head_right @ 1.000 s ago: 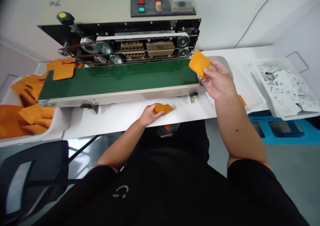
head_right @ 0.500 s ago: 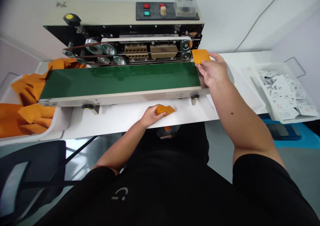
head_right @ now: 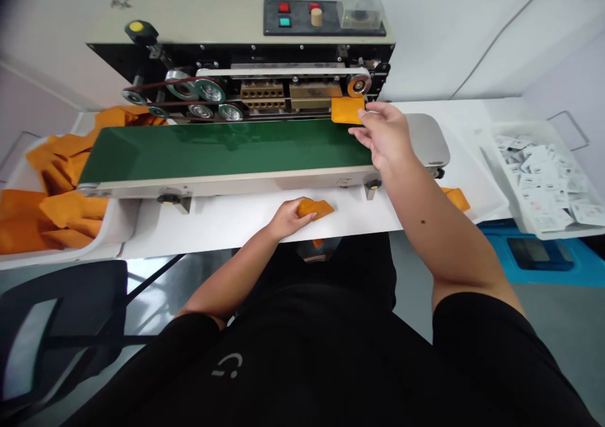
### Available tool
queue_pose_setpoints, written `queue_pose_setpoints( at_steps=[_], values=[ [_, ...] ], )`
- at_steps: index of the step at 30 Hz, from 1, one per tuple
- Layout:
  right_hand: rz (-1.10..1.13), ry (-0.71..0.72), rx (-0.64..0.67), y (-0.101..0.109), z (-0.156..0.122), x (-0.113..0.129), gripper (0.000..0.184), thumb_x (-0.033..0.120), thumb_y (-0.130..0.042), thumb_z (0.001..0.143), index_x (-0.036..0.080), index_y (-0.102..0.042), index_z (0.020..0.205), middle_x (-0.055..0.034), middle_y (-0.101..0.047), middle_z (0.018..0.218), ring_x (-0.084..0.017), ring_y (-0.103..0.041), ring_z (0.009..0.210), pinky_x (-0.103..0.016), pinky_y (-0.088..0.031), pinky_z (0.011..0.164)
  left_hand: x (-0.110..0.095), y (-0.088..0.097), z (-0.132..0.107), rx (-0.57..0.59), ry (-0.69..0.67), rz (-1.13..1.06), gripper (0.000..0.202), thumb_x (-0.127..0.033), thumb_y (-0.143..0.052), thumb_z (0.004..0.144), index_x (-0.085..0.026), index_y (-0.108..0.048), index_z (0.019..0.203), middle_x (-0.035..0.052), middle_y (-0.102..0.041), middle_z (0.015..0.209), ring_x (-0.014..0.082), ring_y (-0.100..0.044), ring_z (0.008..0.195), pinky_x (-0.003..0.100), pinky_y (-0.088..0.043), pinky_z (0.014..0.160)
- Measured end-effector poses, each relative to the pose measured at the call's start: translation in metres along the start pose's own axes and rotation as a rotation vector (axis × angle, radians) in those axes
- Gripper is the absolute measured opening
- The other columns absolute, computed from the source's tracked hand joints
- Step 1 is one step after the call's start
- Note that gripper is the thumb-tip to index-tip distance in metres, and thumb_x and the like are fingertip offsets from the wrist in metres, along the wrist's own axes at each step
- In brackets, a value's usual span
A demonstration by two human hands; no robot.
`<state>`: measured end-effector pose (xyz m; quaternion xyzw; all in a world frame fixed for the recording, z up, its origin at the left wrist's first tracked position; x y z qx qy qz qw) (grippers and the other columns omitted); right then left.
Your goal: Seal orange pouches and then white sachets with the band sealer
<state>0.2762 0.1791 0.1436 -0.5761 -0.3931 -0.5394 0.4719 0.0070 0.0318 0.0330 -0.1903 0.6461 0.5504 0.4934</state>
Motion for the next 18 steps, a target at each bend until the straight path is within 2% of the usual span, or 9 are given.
queue_pose_setpoints(
  at_steps=[4, 7, 9, 12, 16, 18],
  values=[
    [-0.022, 0.132, -0.066, 0.004, -0.056, 0.017, 0.030, 0.035, -0.079, 0.089, 0.024, -0.062, 0.112, -0.0009, -0.066, 0.107, -0.008, -0.070, 0.068, -0.018, -0.058, 0.057, -0.001, 0.001, 0.000, -0.003, -0.005, -0.021, 0.030, -0.042, -0.070, 0.090, -0.020, -0.070, 0.111, 0.0032, -0.077, 0.091, 0.0179, -0.069, 0.076, 0.028, -0.051, 0.068],
    [-0.022, 0.270, -0.130, 0.008, -0.112, 0.011, 0.025, 0.033, -0.076, 0.089, 0.023, -0.063, 0.107, -0.0016, -0.066, 0.107, -0.007, -0.067, 0.062, -0.018, -0.053, 0.051, -0.002, 0.001, 0.001, -0.010, -0.001, -0.040, 0.031, -0.043, -0.070, 0.091, -0.020, -0.070, 0.112, 0.0037, -0.077, 0.092, 0.0191, -0.070, 0.079, 0.029, -0.052, 0.070],
    [-0.065, 0.305, -0.107, 0.009, -0.145, -0.009, 0.020, 0.035, -0.074, 0.091, 0.022, -0.064, 0.103, -0.0020, -0.066, 0.100, -0.008, -0.066, 0.062, -0.018, -0.051, 0.051, -0.003, 0.002, 0.001, -0.030, -0.002, -0.058, 0.032, -0.044, -0.070, 0.091, -0.020, -0.070, 0.111, 0.0050, -0.077, 0.094, 0.0204, -0.071, 0.082, 0.030, -0.053, 0.073],
    [-0.181, 0.244, -0.022, 0.010, -0.178, -0.054, 0.022, 0.037, -0.072, 0.092, 0.022, -0.067, 0.107, -0.0030, -0.066, 0.103, -0.008, -0.064, 0.066, -0.018, -0.050, 0.054, -0.002, 0.001, 0.001, -0.082, -0.003, -0.096, 0.035, -0.046, -0.072, 0.091, -0.019, -0.069, 0.114, 0.0081, -0.077, 0.102, 0.0231, -0.073, 0.090, 0.033, -0.056, 0.082],
    [-0.271, 0.049, 0.168, 0.007, -0.192, -0.107, 0.046, 0.040, -0.076, 0.088, 0.026, -0.067, 0.130, -0.0079, -0.065, 0.126, -0.010, -0.064, 0.076, -0.021, -0.052, 0.059, 0.004, -0.001, 0.000, -0.110, 0.018, -0.169, 0.046, -0.047, -0.075, 0.089, -0.019, -0.065, 0.124, 0.0095, -0.077, 0.111, 0.0243, -0.073, 0.098, 0.035, -0.057, 0.088],
    [-0.278, -0.034, 0.249, 0.005, -0.194, -0.122, 0.044, 0.043, -0.076, 0.088, 0.023, -0.069, 0.128, -0.0069, -0.069, 0.113, -0.012, -0.063, 0.074, -0.025, -0.054, 0.065, 0.006, -0.001, 0.000, -0.102, 0.024, -0.177, 0.048, -0.047, -0.077, 0.088, -0.019, -0.064, 0.125, 0.0091, -0.076, 0.111, 0.0237, -0.073, 0.098, 0.034, -0.057, 0.087]
  ],
)
Point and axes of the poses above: each hand's wrist, its own z-axis towards the middle knuckle, its own y-axis out of the back of the hand, x = y × z, the point moved 3 cm from there along z, towards the middle knuckle
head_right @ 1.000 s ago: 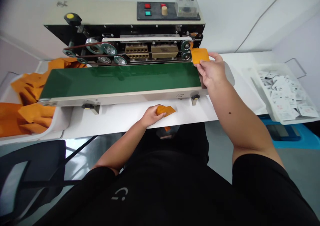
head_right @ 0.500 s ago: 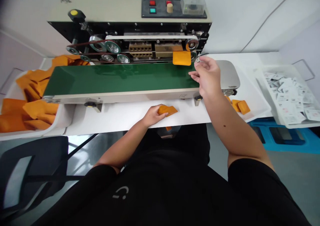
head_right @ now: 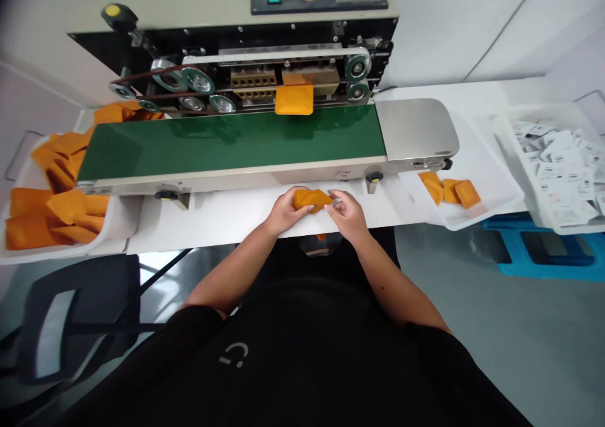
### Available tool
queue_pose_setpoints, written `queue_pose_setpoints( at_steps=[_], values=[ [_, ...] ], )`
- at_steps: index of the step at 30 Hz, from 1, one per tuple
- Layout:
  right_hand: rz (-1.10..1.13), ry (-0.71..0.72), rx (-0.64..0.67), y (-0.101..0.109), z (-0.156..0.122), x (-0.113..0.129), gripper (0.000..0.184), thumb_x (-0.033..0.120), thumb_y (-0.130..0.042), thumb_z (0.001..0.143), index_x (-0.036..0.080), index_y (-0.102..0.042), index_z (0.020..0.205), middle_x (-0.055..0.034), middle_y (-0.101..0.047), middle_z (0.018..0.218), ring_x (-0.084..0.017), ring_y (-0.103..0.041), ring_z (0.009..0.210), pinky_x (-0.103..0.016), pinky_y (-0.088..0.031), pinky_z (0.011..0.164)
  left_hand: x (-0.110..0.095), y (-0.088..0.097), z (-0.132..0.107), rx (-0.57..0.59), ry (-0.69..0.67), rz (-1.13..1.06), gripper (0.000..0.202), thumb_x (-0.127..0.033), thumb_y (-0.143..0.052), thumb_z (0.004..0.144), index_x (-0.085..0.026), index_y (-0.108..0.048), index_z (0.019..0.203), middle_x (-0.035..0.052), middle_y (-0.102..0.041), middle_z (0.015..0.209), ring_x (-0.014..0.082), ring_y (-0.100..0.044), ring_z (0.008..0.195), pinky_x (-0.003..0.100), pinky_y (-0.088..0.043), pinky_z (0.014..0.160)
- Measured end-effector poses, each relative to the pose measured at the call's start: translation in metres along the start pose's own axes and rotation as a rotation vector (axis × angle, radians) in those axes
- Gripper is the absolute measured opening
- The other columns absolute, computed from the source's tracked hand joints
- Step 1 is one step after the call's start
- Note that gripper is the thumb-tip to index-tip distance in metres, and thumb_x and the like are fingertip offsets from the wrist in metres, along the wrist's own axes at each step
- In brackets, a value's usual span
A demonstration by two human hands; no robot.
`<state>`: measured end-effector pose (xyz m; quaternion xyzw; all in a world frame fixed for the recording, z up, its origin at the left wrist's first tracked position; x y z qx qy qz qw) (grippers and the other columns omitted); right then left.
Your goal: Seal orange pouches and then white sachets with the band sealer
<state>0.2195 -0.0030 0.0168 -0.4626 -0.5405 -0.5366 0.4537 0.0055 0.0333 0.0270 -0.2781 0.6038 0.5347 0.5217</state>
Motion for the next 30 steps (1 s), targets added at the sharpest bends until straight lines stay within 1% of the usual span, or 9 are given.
queue_pose_setpoints(
  at_steps=[3, 5, 6, 10, 12, 16, 21, 26, 30],
  values=[
    [-0.037, -0.023, 0.042, -0.003, 0.000, -0.006, 0.028, 0.045, -0.074, 0.090, 0.020, -0.074, 0.102, -0.0022, -0.066, 0.081, -0.013, -0.060, 0.071, -0.027, -0.051, 0.068, 0.001, 0.000, 0.000, 0.029, -0.001, 0.022, 0.046, -0.048, -0.079, 0.086, -0.019, -0.066, 0.119, 0.0081, -0.076, 0.106, 0.0229, -0.072, 0.094, 0.032, -0.056, 0.084],
    [-0.029, -0.006, 0.030, -0.002, 0.000, -0.005, 0.026, 0.045, -0.073, 0.091, 0.019, -0.072, 0.090, -0.0019, -0.064, 0.077, -0.014, -0.059, 0.071, -0.027, -0.049, 0.068, 0.000, 0.000, 0.001, 0.044, 0.001, 0.040, 0.044, -0.049, -0.079, 0.085, -0.019, -0.067, 0.115, 0.0069, -0.075, 0.100, 0.0219, -0.071, 0.089, 0.031, -0.055, 0.080],
    [-0.001, -0.013, 0.018, -0.002, 0.000, -0.005, 0.027, 0.046, -0.073, 0.091, 0.019, -0.072, 0.088, -0.0020, -0.064, 0.077, -0.014, -0.059, 0.072, -0.027, -0.049, 0.068, 0.000, 0.000, 0.001, 0.041, 0.002, 0.050, 0.044, -0.050, -0.080, 0.085, -0.019, -0.068, 0.113, 0.0061, -0.075, 0.097, 0.0212, -0.070, 0.086, 0.031, -0.054, 0.078],
    [0.193, -0.091, -0.084, 0.001, 0.003, -0.009, 0.029, 0.048, -0.073, 0.091, 0.019, -0.070, 0.095, -0.0013, -0.066, 0.074, -0.014, -0.061, 0.069, -0.027, -0.049, 0.067, -0.002, 0.002, 0.002, 0.010, 0.013, 0.092, 0.039, -0.051, -0.080, 0.085, -0.018, -0.069, 0.101, 0.0035, -0.072, 0.087, 0.0185, -0.066, 0.077, 0.028, -0.051, 0.070],
    [0.310, -0.086, -0.149, 0.004, 0.006, -0.010, 0.029, 0.047, -0.073, 0.090, 0.019, -0.067, 0.095, -0.0013, -0.066, 0.072, -0.013, -0.060, 0.066, -0.026, -0.048, 0.065, -0.003, 0.002, 0.003, 0.003, 0.018, 0.108, 0.036, -0.050, -0.079, 0.085, -0.018, -0.069, 0.097, 0.0025, -0.071, 0.083, 0.0175, -0.064, 0.073, 0.027, -0.049, 0.067],
    [0.462, -0.076, -0.178, 0.008, 0.010, -0.010, 0.032, 0.046, -0.077, 0.086, 0.019, -0.063, 0.097, -0.0021, -0.070, 0.077, -0.014, -0.066, 0.068, -0.026, -0.049, 0.065, -0.003, 0.002, 0.004, -0.007, 0.022, 0.127, 0.032, -0.047, -0.078, 0.086, -0.018, -0.069, 0.096, 0.0019, -0.070, 0.082, 0.0169, -0.063, 0.072, 0.027, -0.049, 0.066],
    [0.517, -0.093, -0.212, 0.010, 0.009, -0.010, 0.043, 0.045, -0.082, 0.080, 0.022, -0.055, 0.105, -0.0015, -0.073, 0.086, -0.014, -0.070, 0.070, -0.026, -0.052, 0.067, -0.002, 0.001, 0.003, -0.025, 0.032, 0.138, 0.035, -0.051, -0.077, 0.086, -0.019, -0.069, 0.098, 0.0021, -0.071, 0.084, 0.0177, -0.064, 0.075, 0.026, -0.048, 0.065],
    [0.499, -0.080, -0.199, 0.010, 0.008, -0.011, 0.052, 0.043, -0.082, 0.078, 0.021, -0.058, 0.118, -0.0061, -0.075, 0.099, -0.015, -0.071, 0.076, -0.027, -0.055, 0.068, -0.004, 0.001, 0.003, -0.006, 0.021, 0.128, 0.038, -0.054, -0.075, 0.087, -0.019, -0.069, 0.099, 0.0031, -0.071, 0.085, 0.0180, -0.064, 0.075, 0.027, -0.048, 0.065],
    [0.492, -0.061, -0.203, 0.011, 0.009, -0.011, 0.056, 0.039, -0.081, 0.078, 0.023, -0.057, 0.126, -0.0066, -0.072, 0.110, -0.014, -0.070, 0.079, -0.026, -0.056, 0.068, -0.003, 0.000, 0.003, -0.007, 0.009, 0.134, 0.035, -0.052, -0.075, 0.088, -0.019, -0.069, 0.098, 0.0027, -0.071, 0.084, 0.0174, -0.063, 0.074, 0.027, -0.048, 0.065]
  ],
)
Point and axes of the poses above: each hand's wrist, its own z-axis towards the middle knuckle, its own y-axis out of the back of the hand, x = y × z, the point moved 3 cm from there along z, towards the middle knuckle
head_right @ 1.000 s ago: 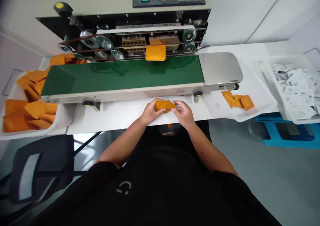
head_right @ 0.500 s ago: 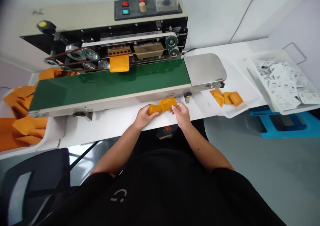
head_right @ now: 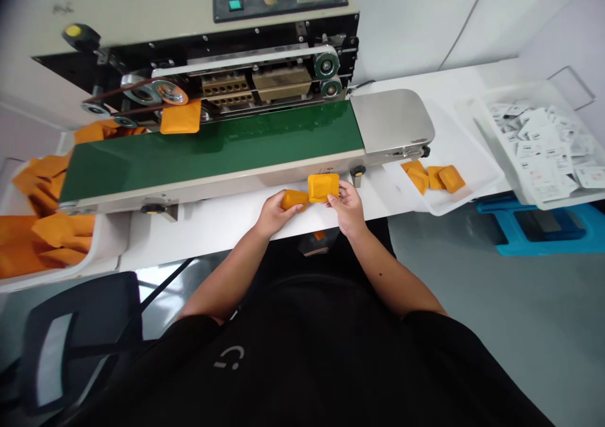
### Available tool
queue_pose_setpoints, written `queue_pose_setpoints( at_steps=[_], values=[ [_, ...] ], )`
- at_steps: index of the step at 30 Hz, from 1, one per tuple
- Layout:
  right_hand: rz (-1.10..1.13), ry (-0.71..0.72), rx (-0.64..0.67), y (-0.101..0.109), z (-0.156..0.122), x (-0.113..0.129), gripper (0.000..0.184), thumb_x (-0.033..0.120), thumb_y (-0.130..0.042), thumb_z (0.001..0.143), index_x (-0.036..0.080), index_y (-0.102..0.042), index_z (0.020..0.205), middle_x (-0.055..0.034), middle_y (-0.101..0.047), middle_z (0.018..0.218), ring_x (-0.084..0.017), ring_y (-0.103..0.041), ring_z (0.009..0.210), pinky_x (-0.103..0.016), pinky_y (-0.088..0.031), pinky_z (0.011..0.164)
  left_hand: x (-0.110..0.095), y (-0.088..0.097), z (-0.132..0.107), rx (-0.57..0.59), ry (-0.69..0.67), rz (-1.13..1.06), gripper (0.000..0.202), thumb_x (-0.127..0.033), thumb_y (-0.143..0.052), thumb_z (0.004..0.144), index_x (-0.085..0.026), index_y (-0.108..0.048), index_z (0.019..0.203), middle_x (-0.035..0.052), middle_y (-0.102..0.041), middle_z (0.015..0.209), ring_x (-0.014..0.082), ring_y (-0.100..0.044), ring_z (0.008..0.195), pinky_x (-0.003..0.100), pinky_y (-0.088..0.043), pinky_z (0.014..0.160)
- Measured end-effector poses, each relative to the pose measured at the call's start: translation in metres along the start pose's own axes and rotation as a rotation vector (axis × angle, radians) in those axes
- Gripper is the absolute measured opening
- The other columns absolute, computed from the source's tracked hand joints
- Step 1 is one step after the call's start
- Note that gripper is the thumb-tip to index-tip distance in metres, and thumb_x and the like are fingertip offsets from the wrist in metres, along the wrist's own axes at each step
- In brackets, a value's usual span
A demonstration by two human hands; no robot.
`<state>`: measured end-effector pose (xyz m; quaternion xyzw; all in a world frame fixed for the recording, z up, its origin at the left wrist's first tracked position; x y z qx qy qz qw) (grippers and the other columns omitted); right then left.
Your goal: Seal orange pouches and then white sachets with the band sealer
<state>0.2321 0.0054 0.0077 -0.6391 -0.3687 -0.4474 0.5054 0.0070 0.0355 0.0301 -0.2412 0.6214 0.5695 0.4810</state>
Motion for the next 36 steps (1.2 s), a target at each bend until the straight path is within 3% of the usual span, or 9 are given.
queue_pose_setpoints(
  at_steps=[5, 9, 13, 18, 22, 25, 27, 32, 36],
  values=[
    [-0.007, -0.016, 0.010, -0.001, -0.002, 0.001, 0.064, 0.036, -0.082, 0.075, 0.027, -0.052, 0.131, -0.0069, -0.067, 0.124, -0.017, -0.069, 0.094, -0.028, -0.058, 0.073, -0.001, 0.000, 0.000, -0.002, -0.012, -0.009, 0.033, -0.049, -0.076, 0.088, -0.018, -0.069, 0.098, 0.0025, -0.071, 0.084, 0.0169, -0.064, 0.074, 0.027, -0.049, 0.066],
    [-0.042, 0.019, 0.019, 0.001, -0.001, 0.003, 0.038, 0.037, -0.085, 0.072, 0.020, -0.063, 0.098, -0.0044, -0.065, 0.101, -0.015, -0.064, 0.088, -0.030, -0.057, 0.081, -0.002, 0.000, 0.000, -0.007, -0.024, -0.005, 0.031, -0.048, -0.075, 0.089, -0.018, -0.068, 0.096, 0.0023, -0.070, 0.083, 0.0167, -0.063, 0.073, 0.027, -0.048, 0.065],
    [0.002, 0.093, 0.115, 0.001, -0.011, 0.020, 0.033, 0.035, -0.091, 0.068, 0.019, -0.065, 0.079, -0.0039, -0.063, 0.092, -0.016, -0.063, 0.092, -0.034, -0.056, 0.087, -0.001, 0.001, -0.001, -0.011, -0.034, -0.010, 0.031, -0.048, -0.075, 0.090, -0.018, -0.067, 0.095, 0.0016, -0.068, 0.082, 0.0155, -0.061, 0.072, 0.026, -0.046, 0.065],
    [0.037, 0.049, 0.301, -0.013, -0.036, 0.052, 0.039, 0.042, -0.096, 0.067, 0.023, -0.065, 0.080, -0.0028, -0.065, 0.080, -0.020, -0.066, 0.085, -0.039, -0.059, 0.077, 0.001, 0.001, -0.001, 0.005, -0.007, 0.002, 0.033, -0.050, -0.075, 0.089, -0.019, -0.065, 0.091, 0.0002, -0.066, 0.078, 0.0148, -0.058, 0.069, 0.026, -0.045, 0.063],
    [0.097, 0.092, 0.155, -0.020, -0.038, 0.082, 0.043, 0.063, -0.083, 0.080, 0.028, -0.063, 0.094, -0.0024, -0.068, 0.093, -0.020, -0.070, 0.089, -0.043, -0.063, 0.083, 0.000, 0.001, -0.001, 0.008, -0.009, -0.008, 0.032, -0.050, -0.075, 0.090, -0.019, -0.066, 0.092, 0.0009, -0.067, 0.079, 0.0152, -0.059, 0.070, 0.026, -0.046, 0.063],
    [0.035, 0.102, 0.032, -0.020, -0.028, 0.102, 0.036, 0.066, -0.060, 0.098, 0.036, -0.059, 0.119, -0.0017, -0.070, 0.116, -0.019, -0.072, 0.103, -0.038, -0.066, 0.077, -0.002, 0.001, -0.001, 0.007, -0.015, -0.016, 0.032, -0.050, -0.074, 0.090, -0.019, -0.067, 0.094, 0.0014, -0.068, 0.080, 0.0155, -0.061, 0.070, 0.026, -0.047, 0.063],
    [0.005, 0.105, 0.023, -0.020, -0.019, 0.113, 0.036, 0.061, -0.059, 0.100, 0.037, -0.056, 0.126, -0.0010, -0.069, 0.122, -0.019, -0.073, 0.108, -0.034, -0.067, 0.072, -0.002, 0.002, -0.001, 0.008, -0.010, -0.004, 0.032, -0.051, -0.074, 0.090, -0.019, -0.067, 0.093, 0.0014, -0.067, 0.080, 0.0156, -0.060, 0.069, 0.026, -0.046, 0.062],
    [-0.029, 0.096, 0.095, -0.013, 0.022, 0.138, 0.040, 0.041, -0.087, 0.082, 0.025, -0.063, 0.110, -0.0023, -0.072, 0.111, -0.015, -0.074, 0.093, -0.027, -0.067, 0.070, -0.002, 0.001, -0.001, 0.022, -0.013, 0.009, 0.030, -0.048, -0.073, 0.090, -0.020, -0.065, 0.092, 0.0013, -0.066, 0.079, 0.0157, -0.060, 0.069, 0.026, -0.045, 0.061],
    [-0.075, 0.127, -0.043, 0.004, 0.080, 0.161, 0.034, 0.036, -0.088, 0.083, 0.020, -0.063, 0.099, -0.0018, -0.072, 0.091, -0.011, -0.070, 0.069, -0.021, -0.059, 0.055, 0.000, 0.000, 0.000, 0.020, -0.021, 0.020, 0.028, -0.046, -0.073, 0.089, -0.019, -0.065, 0.090, 0.0009, -0.065, 0.078, 0.0150, -0.058, 0.068, 0.026, -0.044, 0.061]
  ],
)
Point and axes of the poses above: each hand's wrist, its own z-axis towards the middle knuckle, its own y-axis out of the back of the hand, x = y × z, the point moved 3 cm from there along z, towards the middle knuckle
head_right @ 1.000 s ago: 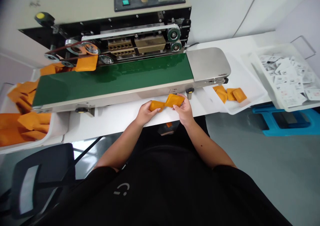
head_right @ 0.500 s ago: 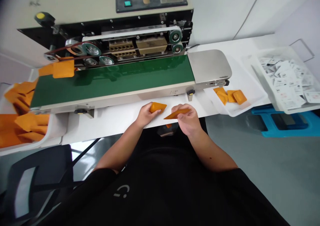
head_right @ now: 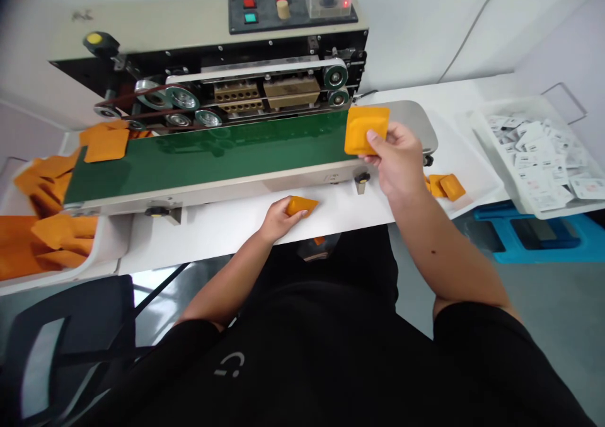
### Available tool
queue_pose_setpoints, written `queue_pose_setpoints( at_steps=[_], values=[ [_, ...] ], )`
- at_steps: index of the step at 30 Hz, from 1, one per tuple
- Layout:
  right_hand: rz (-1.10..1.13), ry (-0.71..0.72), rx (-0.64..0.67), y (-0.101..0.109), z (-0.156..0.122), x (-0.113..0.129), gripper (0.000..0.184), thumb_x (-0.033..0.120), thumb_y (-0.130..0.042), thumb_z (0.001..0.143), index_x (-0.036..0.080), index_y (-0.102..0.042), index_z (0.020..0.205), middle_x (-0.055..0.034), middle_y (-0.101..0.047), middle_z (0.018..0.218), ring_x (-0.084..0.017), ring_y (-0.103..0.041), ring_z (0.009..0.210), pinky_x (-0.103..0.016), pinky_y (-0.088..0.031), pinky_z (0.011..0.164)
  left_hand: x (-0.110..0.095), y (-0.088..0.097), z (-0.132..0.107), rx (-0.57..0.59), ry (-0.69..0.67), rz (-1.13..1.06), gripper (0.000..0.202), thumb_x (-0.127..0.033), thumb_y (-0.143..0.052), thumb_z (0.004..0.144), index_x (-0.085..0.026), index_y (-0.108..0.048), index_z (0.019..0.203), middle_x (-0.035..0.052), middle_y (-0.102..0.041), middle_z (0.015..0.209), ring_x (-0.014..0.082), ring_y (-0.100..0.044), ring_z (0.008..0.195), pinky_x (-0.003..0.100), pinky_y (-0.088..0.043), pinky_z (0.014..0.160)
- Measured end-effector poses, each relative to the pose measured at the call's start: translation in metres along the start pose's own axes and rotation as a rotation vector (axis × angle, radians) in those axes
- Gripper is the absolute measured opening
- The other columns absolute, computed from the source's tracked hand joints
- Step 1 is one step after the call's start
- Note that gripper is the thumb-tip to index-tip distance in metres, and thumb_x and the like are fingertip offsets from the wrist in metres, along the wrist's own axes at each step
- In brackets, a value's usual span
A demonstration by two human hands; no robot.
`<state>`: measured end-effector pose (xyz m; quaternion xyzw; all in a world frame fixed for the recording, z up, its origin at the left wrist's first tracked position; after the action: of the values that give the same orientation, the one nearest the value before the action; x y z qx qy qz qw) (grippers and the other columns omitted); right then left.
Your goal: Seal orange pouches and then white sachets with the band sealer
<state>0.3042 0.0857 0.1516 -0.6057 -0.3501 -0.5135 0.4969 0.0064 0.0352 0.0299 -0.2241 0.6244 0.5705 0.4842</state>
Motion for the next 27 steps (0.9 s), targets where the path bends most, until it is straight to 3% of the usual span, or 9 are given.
queue_pose_setpoints(
  at_steps=[2, 5, 8, 10, 17, 24, 27],
  values=[
    [-0.049, -0.026, -0.047, 0.005, 0.030, 0.006, 0.028, 0.034, -0.083, 0.090, 0.019, -0.061, 0.102, -0.0008, -0.071, 0.085, -0.009, -0.067, 0.061, -0.019, -0.054, 0.050, 0.001, 0.000, 0.000, 0.000, 0.009, 0.006, 0.028, -0.046, -0.073, 0.089, -0.019, -0.064, 0.088, 0.0005, -0.064, 0.077, 0.0147, -0.058, 0.068, 0.025, -0.043, 0.060],
    [-0.078, -0.108, -0.068, 0.005, 0.064, 0.011, 0.013, 0.015, -0.067, 0.100, 0.017, -0.059, 0.109, -0.0035, -0.073, 0.089, -0.007, -0.068, 0.065, -0.019, -0.055, 0.058, 0.002, -0.001, 0.000, 0.000, 0.015, 0.004, 0.028, -0.046, -0.072, 0.090, -0.020, -0.064, 0.089, 0.0001, -0.064, 0.078, 0.0146, -0.057, 0.068, 0.026, -0.044, 0.061],
    [-0.083, -0.186, -0.078, 0.002, 0.085, 0.011, 0.021, -0.004, -0.052, 0.099, 0.013, -0.056, 0.110, -0.0067, -0.075, 0.091, -0.008, -0.071, 0.073, -0.022, -0.058, 0.069, 0.001, 0.000, 0.000, -0.005, 0.010, 0.000, 0.027, -0.046, -0.073, 0.090, -0.020, -0.064, 0.089, 0.0000, -0.065, 0.078, 0.0150, -0.058, 0.068, 0.026, -0.044, 0.062],
    [-0.087, -0.199, -0.086, -0.001, 0.093, 0.011, 0.023, -0.009, -0.050, 0.097, 0.011, -0.056, 0.108, -0.0078, -0.074, 0.088, -0.008, -0.071, 0.073, -0.022, -0.059, 0.070, -0.001, 0.000, 0.000, -0.002, 0.005, -0.004, 0.027, -0.045, -0.073, 0.090, -0.020, -0.064, 0.088, -0.0002, -0.065, 0.078, 0.0151, -0.059, 0.068, 0.027, -0.044, 0.063],
    [-0.085, -0.197, -0.160, -0.017, 0.103, 0.009, 0.018, -0.005, -0.061, 0.093, 0.010, -0.061, 0.103, -0.0066, -0.072, 0.087, -0.012, -0.072, 0.072, -0.025, -0.062, 0.068, -0.004, 0.001, 0.000, 0.015, -0.019, -0.003, 0.027, -0.045, -0.072, 0.092, -0.020, -0.063, 0.087, -0.0005, -0.064, 0.077, 0.0151, -0.059, 0.068, 0.027, -0.044, 0.064],
    [-0.169, -0.186, -0.106, -0.031, 0.112, -0.004, 0.026, 0.001, -0.066, 0.094, 0.016, -0.056, 0.113, 0.0029, -0.068, 0.085, -0.004, -0.067, 0.067, -0.021, -0.061, 0.070, -0.003, 0.001, 0.000, 0.009, -0.029, -0.009, 0.025, -0.043, -0.072, 0.092, -0.020, -0.064, 0.088, 0.0004, -0.065, 0.079, 0.0160, -0.060, 0.070, 0.028, -0.045, 0.065],
    [-0.210, -0.103, 0.007, -0.036, 0.115, -0.006, 0.027, 0.010, -0.071, 0.096, 0.018, -0.052, 0.113, 0.0038, -0.065, 0.085, -0.002, -0.062, 0.066, -0.021, -0.059, 0.073, -0.004, 0.001, 0.000, 0.018, -0.027, -0.003, 0.026, -0.043, -0.072, 0.092, -0.020, -0.062, 0.087, 0.0001, -0.064, 0.077, 0.0157, -0.059, 0.069, 0.028, -0.042, 0.064]
  ],
)
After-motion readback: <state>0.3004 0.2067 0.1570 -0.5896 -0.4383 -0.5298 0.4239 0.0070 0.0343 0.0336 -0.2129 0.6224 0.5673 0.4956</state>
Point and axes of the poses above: each hand's wrist, its own z-axis towards the middle knuckle, its own y-axis out of the back of the hand, x = y × z, the point moved 3 cm from there along z, towards the middle knuckle
